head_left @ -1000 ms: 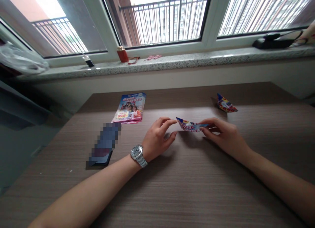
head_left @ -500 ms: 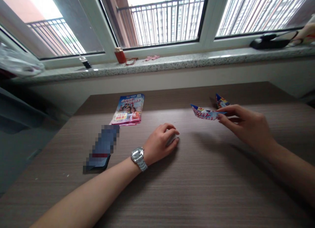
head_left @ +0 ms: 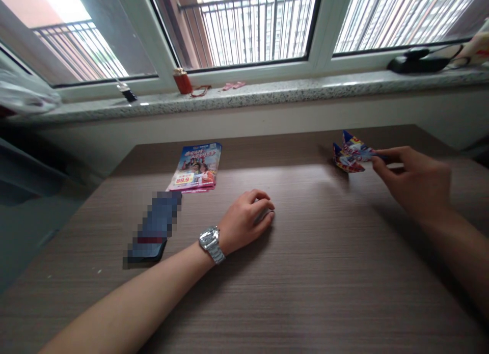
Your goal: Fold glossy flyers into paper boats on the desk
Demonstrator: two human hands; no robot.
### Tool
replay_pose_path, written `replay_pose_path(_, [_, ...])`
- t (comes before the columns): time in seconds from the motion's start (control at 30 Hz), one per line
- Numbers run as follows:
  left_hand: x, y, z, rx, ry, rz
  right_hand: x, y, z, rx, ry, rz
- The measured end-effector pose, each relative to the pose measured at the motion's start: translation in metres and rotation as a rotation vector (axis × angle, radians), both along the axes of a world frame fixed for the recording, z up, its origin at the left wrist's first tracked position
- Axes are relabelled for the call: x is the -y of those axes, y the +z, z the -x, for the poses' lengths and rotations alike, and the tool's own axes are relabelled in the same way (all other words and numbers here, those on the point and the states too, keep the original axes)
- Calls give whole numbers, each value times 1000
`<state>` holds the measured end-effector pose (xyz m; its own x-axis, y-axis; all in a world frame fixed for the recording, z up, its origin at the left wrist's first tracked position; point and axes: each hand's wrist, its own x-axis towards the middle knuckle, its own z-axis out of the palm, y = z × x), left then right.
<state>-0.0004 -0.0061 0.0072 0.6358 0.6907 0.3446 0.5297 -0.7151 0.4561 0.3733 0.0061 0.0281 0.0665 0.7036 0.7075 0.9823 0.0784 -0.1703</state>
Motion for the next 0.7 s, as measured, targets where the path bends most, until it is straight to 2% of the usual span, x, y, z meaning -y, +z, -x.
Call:
replay_pose_path(0.3, [0, 0, 1, 4, -2, -5, -9, -13, -3, 56, -43, 125])
replay_pose_path(0.7, [0, -1, 1, -15, -4, 12, -11, -19, 2, 89, 99, 160])
